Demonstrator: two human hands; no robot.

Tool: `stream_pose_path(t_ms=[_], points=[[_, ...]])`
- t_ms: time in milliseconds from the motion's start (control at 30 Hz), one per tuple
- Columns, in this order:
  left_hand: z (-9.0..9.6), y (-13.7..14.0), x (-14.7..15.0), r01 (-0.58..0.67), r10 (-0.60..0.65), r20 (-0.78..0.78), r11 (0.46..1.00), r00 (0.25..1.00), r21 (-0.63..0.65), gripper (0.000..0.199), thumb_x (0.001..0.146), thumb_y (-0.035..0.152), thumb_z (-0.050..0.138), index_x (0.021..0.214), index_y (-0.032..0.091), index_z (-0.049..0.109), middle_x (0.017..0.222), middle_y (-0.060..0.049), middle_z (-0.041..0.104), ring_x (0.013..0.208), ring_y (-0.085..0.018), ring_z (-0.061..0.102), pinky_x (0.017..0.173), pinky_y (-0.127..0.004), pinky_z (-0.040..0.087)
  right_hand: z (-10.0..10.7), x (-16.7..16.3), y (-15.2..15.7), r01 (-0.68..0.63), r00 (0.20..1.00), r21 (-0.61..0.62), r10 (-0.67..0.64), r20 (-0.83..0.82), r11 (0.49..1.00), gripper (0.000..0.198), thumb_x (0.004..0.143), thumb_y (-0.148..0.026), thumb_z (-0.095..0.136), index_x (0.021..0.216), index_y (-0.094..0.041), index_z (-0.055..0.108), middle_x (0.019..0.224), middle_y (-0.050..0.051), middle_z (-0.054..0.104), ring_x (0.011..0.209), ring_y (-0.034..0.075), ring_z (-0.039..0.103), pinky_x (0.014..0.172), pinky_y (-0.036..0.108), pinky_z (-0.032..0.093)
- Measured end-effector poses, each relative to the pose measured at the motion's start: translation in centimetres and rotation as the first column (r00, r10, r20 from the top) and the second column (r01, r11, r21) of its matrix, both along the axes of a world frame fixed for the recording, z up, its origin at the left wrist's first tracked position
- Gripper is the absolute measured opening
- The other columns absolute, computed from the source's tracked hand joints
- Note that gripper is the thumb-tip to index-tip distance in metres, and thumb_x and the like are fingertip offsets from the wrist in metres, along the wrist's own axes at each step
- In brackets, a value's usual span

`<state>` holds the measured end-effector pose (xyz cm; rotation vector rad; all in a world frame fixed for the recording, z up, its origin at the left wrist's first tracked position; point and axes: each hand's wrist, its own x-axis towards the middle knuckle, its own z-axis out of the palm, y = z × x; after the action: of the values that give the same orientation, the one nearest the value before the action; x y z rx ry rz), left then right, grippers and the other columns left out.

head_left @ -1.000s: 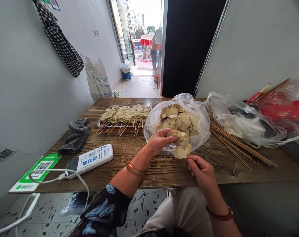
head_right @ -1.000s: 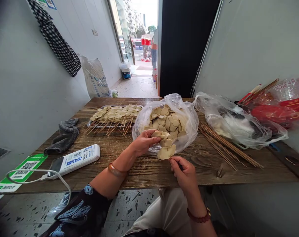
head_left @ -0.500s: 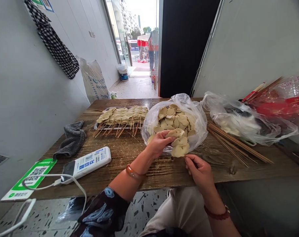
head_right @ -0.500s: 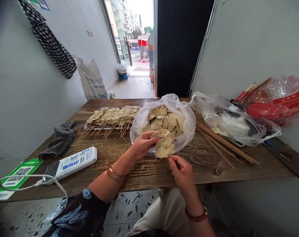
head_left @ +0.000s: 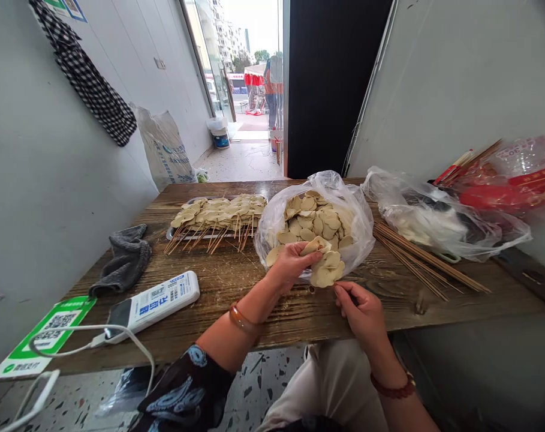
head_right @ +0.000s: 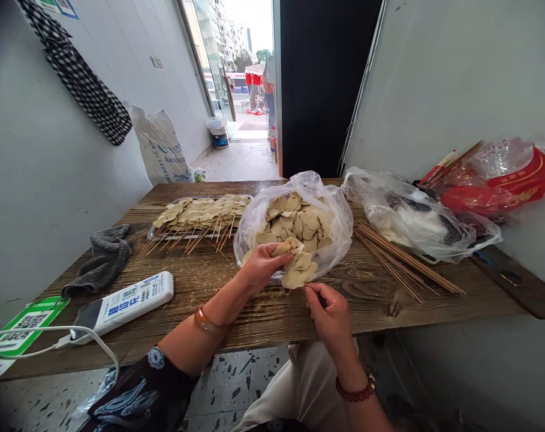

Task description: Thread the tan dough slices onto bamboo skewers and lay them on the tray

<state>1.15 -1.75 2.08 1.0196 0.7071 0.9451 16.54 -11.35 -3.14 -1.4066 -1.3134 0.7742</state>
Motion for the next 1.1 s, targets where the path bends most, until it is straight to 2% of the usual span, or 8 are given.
stream_pose_path(t_ms=[167, 300, 400, 733, 933, 1100], points=[[0.6, 0.0, -0.2, 0.033, -0.033, -0.014, 0.999, 0.999, -0.038, 0.041, 0.055, 0.04, 0.085, 0.08, 0.011, 0.071, 0.07, -0.002, 0.066, 0.061, -0.01, 0.056, 0.061, -0.022, 0.044, -0.1, 0.0, -0.2, 0.01, 1.0, 0.023, -0.01, 0.018, 1.0, 0.029, 0.088, -0.041, 0.055, 0.087, -0.018, 0.073, 0.061, 0.0, 0.058, 0.049, 0.011, 0.049, 0.046, 0.022, 0.039], [0.9, 0.4, -0.7, -0.026, 0.026, 0.011, 0.998, 1.0, -0.057, 0.044, 0.06, 0.048, 0.08, 0.085, 0.013, 0.07, 0.077, -0.004, 0.067, 0.066, -0.011, 0.058, 0.061, -0.024, 0.047, 0.0, 0.0, -0.3, -0.003, 0.998, 0.046, 0.001, 0.055, 0.999, 0.029, 0.088, -0.04, 0.055, 0.085, -0.018, 0.073, 0.061, 0.0, 0.06, 0.048, 0.011, 0.05, 0.046, 0.022, 0.039], [0.7, 0.8, -1.0, -0.059, 0.059, 0.007, 0.998, 0.998, -0.035, 0.045, 0.062, 0.05, 0.079, 0.088, 0.014, 0.071, 0.079, -0.006, 0.068, 0.068, -0.012, 0.059, 0.061, -0.023, 0.046, 0.1, -0.1, -0.3, -0.021, 0.995, 0.059, 0.015, 0.097, 0.998, 0.029, 0.088, -0.04, 0.054, 0.085, -0.018, 0.072, 0.061, 0.0, 0.061, 0.048, 0.012, 0.051, 0.046, 0.022, 0.039], [-0.1, 1.1, -0.9, -0.125, 0.132, -0.09, 0.989, 0.987, 0.073, 0.036, 0.062, 0.045, 0.079, 0.076, 0.012, 0.073, 0.066, -0.003, 0.066, 0.059, -0.009, 0.05, 0.055, -0.022, 0.036, -0.2, 0.1, -0.2, -0.057, 0.989, 0.064, 0.048, 0.142, 0.996, 0.03, 0.089, -0.041, 0.053, 0.084, -0.019, 0.072, 0.06, 0.0, 0.06, 0.049, 0.012, 0.051, 0.047, 0.023, 0.04], [0.2, 1.0, -0.9, -0.081, 0.084, -0.072, 0.996, 0.994, 0.041, 0.034, 0.061, 0.042, 0.08, 0.073, 0.012, 0.072, 0.061, 0.0, 0.061, 0.054, -0.006, 0.045, 0.052, -0.019, 0.031, -0.3, 0.1, -0.2, -0.037, 0.993, 0.05, 0.031, 0.111, 0.998, 0.029, 0.088, -0.041, 0.054, 0.084, -0.018, 0.072, 0.061, 0.0, 0.059, 0.048, 0.012, 0.05, 0.046, 0.022, 0.039], [0.9, 0.6, -1.0, 0.02, -0.019, 0.014, 0.998, 1.0, -0.066, 0.036, 0.06, 0.041, 0.082, 0.08, 0.014, 0.07, 0.073, -0.002, 0.067, 0.06, -0.008, 0.053, 0.056, -0.02, 0.039, 0.0, 0.0, -0.2, -0.032, 0.997, 0.033, 0.029, 0.075, 0.999, 0.03, 0.088, -0.041, 0.054, 0.086, -0.018, 0.073, 0.059, 0.0, 0.059, 0.048, 0.012, 0.05, 0.045, 0.022, 0.039]])
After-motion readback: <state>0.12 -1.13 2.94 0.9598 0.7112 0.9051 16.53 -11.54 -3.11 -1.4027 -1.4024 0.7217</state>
